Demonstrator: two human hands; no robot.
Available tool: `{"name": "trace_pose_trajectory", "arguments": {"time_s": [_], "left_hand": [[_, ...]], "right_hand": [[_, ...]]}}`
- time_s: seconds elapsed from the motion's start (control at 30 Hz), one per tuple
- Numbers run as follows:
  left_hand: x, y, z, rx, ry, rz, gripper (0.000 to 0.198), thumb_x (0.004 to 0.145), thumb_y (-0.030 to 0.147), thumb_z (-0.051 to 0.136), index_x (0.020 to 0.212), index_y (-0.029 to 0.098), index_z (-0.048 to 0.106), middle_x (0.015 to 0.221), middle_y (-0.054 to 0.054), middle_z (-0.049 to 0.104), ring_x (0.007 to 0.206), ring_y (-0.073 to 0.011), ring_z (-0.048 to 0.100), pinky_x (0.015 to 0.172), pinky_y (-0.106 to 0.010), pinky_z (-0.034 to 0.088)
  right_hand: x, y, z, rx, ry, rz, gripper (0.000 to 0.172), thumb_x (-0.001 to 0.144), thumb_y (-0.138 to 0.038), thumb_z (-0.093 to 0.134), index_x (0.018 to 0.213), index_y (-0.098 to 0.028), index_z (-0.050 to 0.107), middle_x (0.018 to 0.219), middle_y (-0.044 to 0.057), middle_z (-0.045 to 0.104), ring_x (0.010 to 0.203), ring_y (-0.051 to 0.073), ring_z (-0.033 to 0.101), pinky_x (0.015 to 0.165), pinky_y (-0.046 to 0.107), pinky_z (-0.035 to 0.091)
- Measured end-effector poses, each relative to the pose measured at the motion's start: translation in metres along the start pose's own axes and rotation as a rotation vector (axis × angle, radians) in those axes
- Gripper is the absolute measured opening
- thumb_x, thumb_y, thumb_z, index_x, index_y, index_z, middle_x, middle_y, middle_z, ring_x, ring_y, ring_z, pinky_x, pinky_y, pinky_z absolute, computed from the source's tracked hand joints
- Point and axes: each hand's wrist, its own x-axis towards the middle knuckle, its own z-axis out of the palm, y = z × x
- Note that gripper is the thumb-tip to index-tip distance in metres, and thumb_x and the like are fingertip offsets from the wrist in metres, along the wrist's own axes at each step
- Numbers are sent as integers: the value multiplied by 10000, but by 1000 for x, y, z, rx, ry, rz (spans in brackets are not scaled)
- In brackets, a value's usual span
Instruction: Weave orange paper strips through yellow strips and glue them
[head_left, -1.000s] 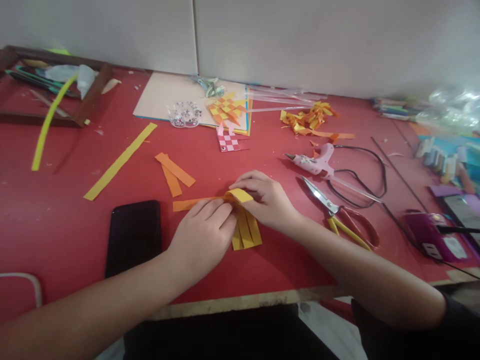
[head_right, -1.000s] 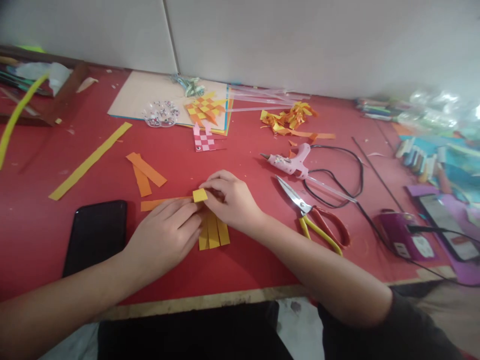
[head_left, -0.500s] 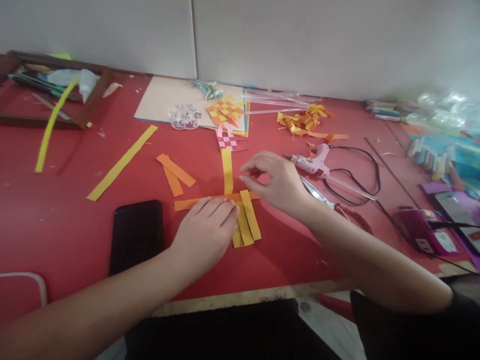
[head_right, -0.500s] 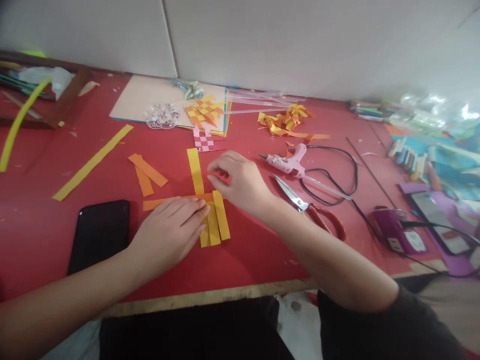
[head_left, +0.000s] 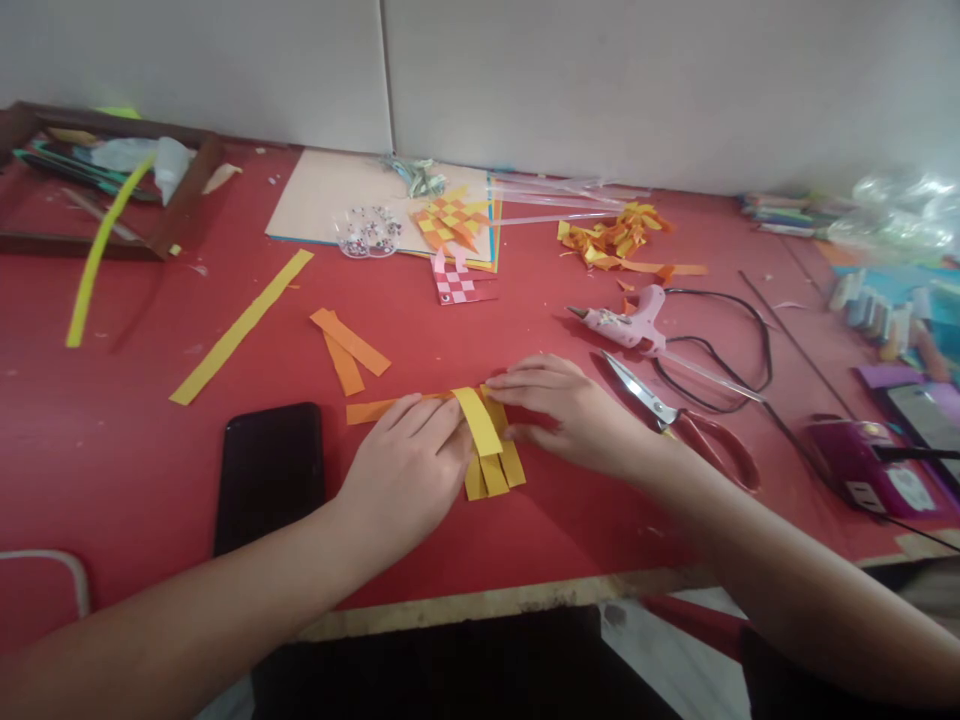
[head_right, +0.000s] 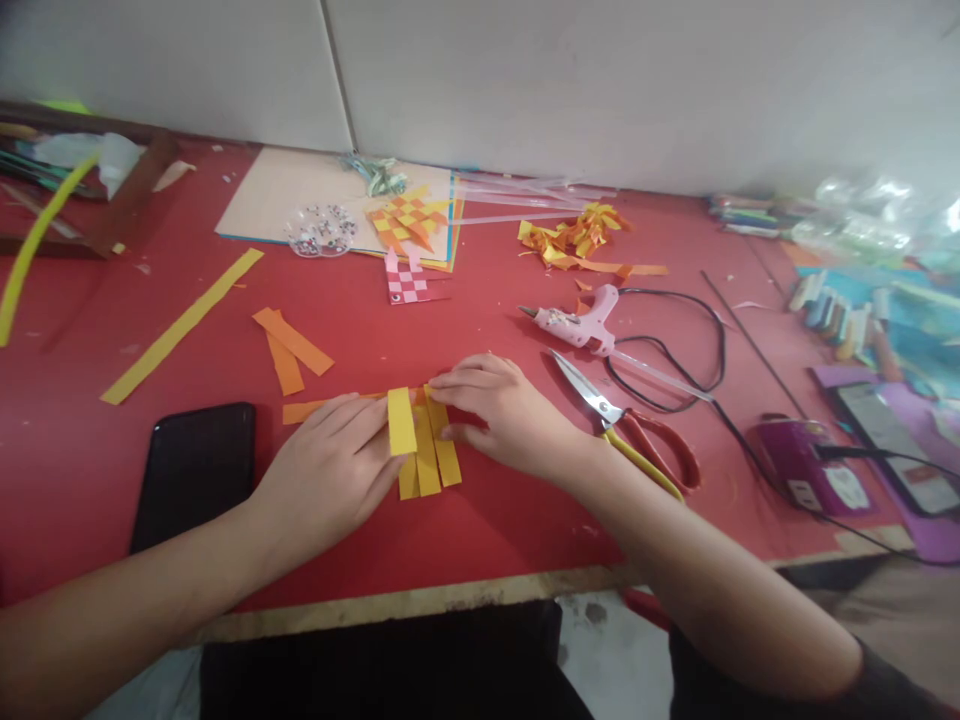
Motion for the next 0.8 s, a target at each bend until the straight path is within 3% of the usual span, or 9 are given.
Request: {"name": "trace_pose_trajectory", "arguments": {"time_s": [0.23, 0.53, 0.8], "left_hand": [[-4, 0, 2, -7, 20, -38, 265, 920, 190, 509, 1101, 89, 673, 1239, -181, 620, 977, -287, 624, 861, -468, 521], [-5, 1, 6, -8, 9, -44, 268, 927, 198, 509, 1099, 63, 666, 1220, -243, 591, 1040, -325, 592, 839, -485, 539], [-3, 1, 5, -54, -21, -33, 277, 936, 184, 489, 1123, 53, 644, 1220, -217, 610, 1081, -314, 572, 860, -478, 531]], "right_hand": [[-3, -4, -1, -1, -6, 0, 350, 849, -303, 687, 1196, -259, 674, 1212, 67, 688, 1127, 258, 606, 992, 512, 474], [-2, -4, -2, 0, -5, -15, 333, 848, -316, 687, 1174, -246, 686, 1207, 70, 685, 1119, 262, 603, 985, 512, 479], [-1, 2, -2, 24, -29, -18, 414, 803, -361, 732, 1204, -277, 672, 1222, 55, 674, 1153, 256, 581, 1017, 506, 455]]}}
